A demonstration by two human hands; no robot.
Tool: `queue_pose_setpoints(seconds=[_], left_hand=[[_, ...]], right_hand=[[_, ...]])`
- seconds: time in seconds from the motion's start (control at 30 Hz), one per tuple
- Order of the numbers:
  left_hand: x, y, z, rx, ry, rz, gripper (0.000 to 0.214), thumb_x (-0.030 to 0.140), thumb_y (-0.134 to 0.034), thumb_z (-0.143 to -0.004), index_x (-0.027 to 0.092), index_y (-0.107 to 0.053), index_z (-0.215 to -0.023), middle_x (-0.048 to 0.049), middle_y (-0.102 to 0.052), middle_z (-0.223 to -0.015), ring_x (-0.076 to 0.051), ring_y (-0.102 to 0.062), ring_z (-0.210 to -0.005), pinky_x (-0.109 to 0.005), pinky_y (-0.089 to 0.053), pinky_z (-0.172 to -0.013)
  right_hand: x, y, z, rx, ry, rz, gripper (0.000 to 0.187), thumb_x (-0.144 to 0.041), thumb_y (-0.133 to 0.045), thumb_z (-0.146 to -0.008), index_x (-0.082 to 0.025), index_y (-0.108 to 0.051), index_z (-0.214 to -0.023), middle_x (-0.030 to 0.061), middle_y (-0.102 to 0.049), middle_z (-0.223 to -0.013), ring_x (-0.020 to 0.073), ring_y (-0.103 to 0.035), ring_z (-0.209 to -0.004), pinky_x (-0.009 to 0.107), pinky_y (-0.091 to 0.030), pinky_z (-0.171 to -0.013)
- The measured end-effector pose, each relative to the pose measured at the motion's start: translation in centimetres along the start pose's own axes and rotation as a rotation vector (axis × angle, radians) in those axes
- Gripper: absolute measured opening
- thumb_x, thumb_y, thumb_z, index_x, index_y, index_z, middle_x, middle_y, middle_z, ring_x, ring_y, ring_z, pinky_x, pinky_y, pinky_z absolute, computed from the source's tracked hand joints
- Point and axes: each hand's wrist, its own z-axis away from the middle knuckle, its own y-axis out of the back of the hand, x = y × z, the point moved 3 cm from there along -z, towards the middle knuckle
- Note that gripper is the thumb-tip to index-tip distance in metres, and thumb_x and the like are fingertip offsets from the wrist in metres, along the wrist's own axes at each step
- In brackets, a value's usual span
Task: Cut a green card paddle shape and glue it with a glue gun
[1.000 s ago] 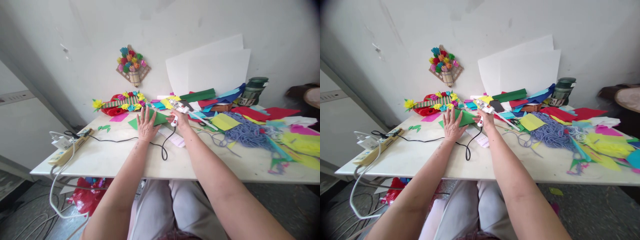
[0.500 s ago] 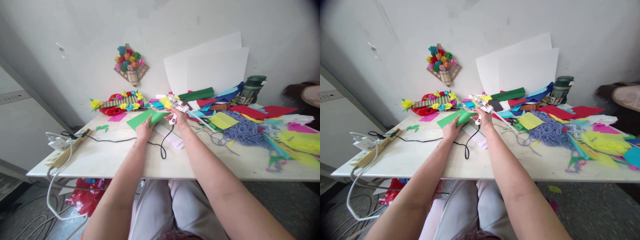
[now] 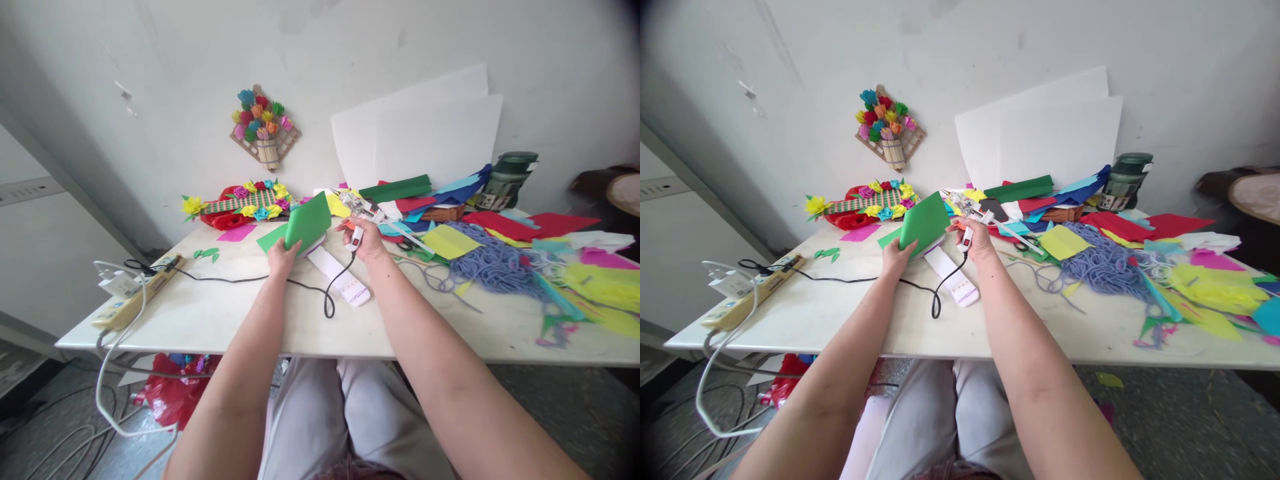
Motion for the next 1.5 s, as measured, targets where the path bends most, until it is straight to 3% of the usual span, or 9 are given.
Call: queue_pose_setpoints(seconds=[0.3, 0.63, 0.83, 1.03, 1.2, 1.33, 1.5], left_hand=[[-2.0, -0.8, -0.9, -0.008, 0.054, 0.311, 0.045, 0.053, -0.063, -0.060, 0.013, -0.066, -0.080, -0.0047, -0.064, -0.067, -0.018, -0.057, -0.065, -0.027, -0.043, -0.061], [-2.6, -1.1, -1.1, -0.016, 0.163, 0.441, 0.048, 0.052, -0.065, -0.058, 0.012, -0.066, -0.086, -0.0067, -0.067, -0.074, -0.020, -0.061, -0.075, -0.028, -0.047, -0.067], [-1.8, -0.7, -0.6, -0.012, 0.131, 0.370, 0.043, 0.049, -0.062, -0.064, 0.012, -0.065, -0.086, -0.0056, -0.066, -0.073, -0.018, -0.061, -0.073, -0.026, -0.046, -0.065], [-0.7, 0.2, -0.2, 0.021, 0.038, 0.193, 0.035, 0.047, -0.057, -0.068, 0.015, -0.064, -0.080, -0.0018, -0.063, -0.067, -0.016, -0.057, -0.069, -0.024, -0.043, -0.060], [-0.1, 0.6, -0.2, 0.033, -0.056, 0.087, 0.033, 0.046, -0.053, -0.071, 0.016, -0.063, -0.078, -0.0004, -0.059, -0.063, -0.015, -0.053, -0.064, -0.023, -0.040, -0.058], [0.5, 0.9, 0.1, 0.035, -0.086, -0.083, 0.034, 0.051, -0.051, -0.072, 0.018, -0.060, -0.073, 0.0001, -0.056, -0.059, -0.015, -0.051, -0.061, -0.024, -0.035, -0.056], [1.1, 1.4, 0.3, 0.056, -0.074, -0.261, 0.035, 0.055, -0.048, -0.075, 0.023, -0.061, -0.079, -0.0022, -0.060, -0.064, -0.018, -0.054, -0.064, -0.025, -0.032, -0.057]], right_hand=[[-0.3, 1.0, -0.1, -0.036, -0.132, 0.093, 0.010, -0.022, -0.051, -0.064, -0.013, -0.055, -0.064, 0.0051, -0.064, -0.056, 0.0046, -0.034, -0.028, 0.021, -0.034, -0.036], [-0.2, 1.2, 0.4, -0.242, -0.275, 0.409, 0.013, -0.024, -0.059, -0.060, -0.011, -0.057, -0.061, 0.0088, -0.065, -0.056, 0.0063, -0.037, -0.027, 0.022, -0.029, -0.031], [0.8, 0.9, 0.5, -0.148, -0.321, 0.657, 0.011, -0.023, -0.058, -0.059, -0.012, -0.056, -0.057, 0.0074, -0.063, -0.051, 0.0070, -0.036, -0.028, 0.022, -0.023, -0.030], [0.1, 0.1, 1.1, -0.082, -0.257, 0.792, 0.013, -0.024, -0.058, -0.060, -0.011, -0.061, -0.059, 0.0025, -0.061, -0.055, 0.0047, -0.035, -0.030, 0.022, -0.020, -0.031], [0.1, 0.2, 1.1, -0.102, -0.267, 0.791, 0.014, -0.024, -0.057, -0.058, -0.011, -0.062, -0.058, 0.0040, -0.063, -0.061, 0.0042, -0.035, -0.030, 0.022, -0.021, -0.032], [-0.1, -0.3, 1.5, -0.123, -0.292, 0.810, 0.012, -0.021, -0.057, -0.058, -0.010, -0.063, -0.059, 0.0022, -0.058, -0.049, 0.0049, -0.034, -0.030, 0.022, -0.020, -0.032], [0.4, -0.5, 1.5, -0.166, -0.349, 0.735, 0.011, -0.019, -0.062, -0.054, -0.013, -0.062, -0.064, 0.0033, -0.065, -0.064, 0.0038, -0.033, -0.031, 0.021, -0.022, -0.029]])
